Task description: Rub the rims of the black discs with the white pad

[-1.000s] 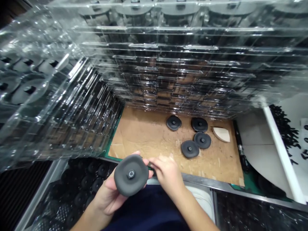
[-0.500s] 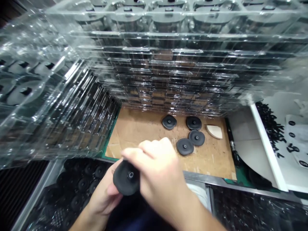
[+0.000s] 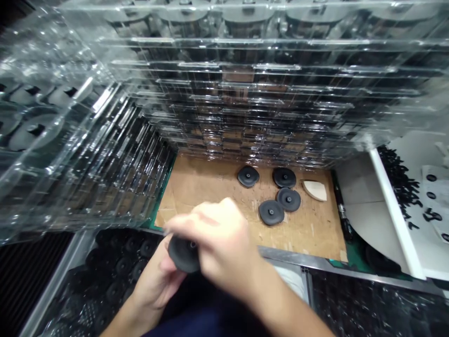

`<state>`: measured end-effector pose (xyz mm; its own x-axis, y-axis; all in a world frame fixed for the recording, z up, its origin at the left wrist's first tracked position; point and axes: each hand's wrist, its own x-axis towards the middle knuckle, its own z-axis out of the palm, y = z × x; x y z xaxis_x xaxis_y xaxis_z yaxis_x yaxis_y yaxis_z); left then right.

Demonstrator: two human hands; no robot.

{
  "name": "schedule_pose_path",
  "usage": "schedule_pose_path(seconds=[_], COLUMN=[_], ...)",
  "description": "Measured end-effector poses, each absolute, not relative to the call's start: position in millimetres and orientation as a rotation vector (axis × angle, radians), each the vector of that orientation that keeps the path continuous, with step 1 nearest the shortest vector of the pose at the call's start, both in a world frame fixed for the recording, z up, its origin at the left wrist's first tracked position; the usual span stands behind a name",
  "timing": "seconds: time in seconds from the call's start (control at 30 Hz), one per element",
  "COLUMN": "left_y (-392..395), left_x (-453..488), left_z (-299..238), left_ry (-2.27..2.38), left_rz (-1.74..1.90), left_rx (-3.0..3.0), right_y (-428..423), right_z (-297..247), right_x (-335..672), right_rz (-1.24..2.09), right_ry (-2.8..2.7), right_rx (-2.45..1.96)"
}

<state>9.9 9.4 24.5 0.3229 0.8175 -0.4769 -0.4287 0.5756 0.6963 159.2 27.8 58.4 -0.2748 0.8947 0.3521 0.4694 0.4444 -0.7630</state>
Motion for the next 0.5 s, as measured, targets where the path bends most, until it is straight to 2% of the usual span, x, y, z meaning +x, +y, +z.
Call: schedule_pose_path(seconds=[0.1,0.27,0.37,0.5], left_y=[13,16,15,15], left_x=[9,5,6,12], left_z=[26,26,25,26], left_ry=[0.93,0.982,0.974,0.911], left_rz=[0.925,0.959,0.949,0.959], left_rx=[0.329,0.193,0.181,0.2], right_y=[31,5,-3,6], right_z=[17,-41,-30,30], right_x=[169,169,169,161], right_rz=[0.759,0.849,0.87,0.689], right_ry=[-1.702,-1.686,-1.632,-1.494], right_rx=[-1.479,-1.608,-1.645,-1.568])
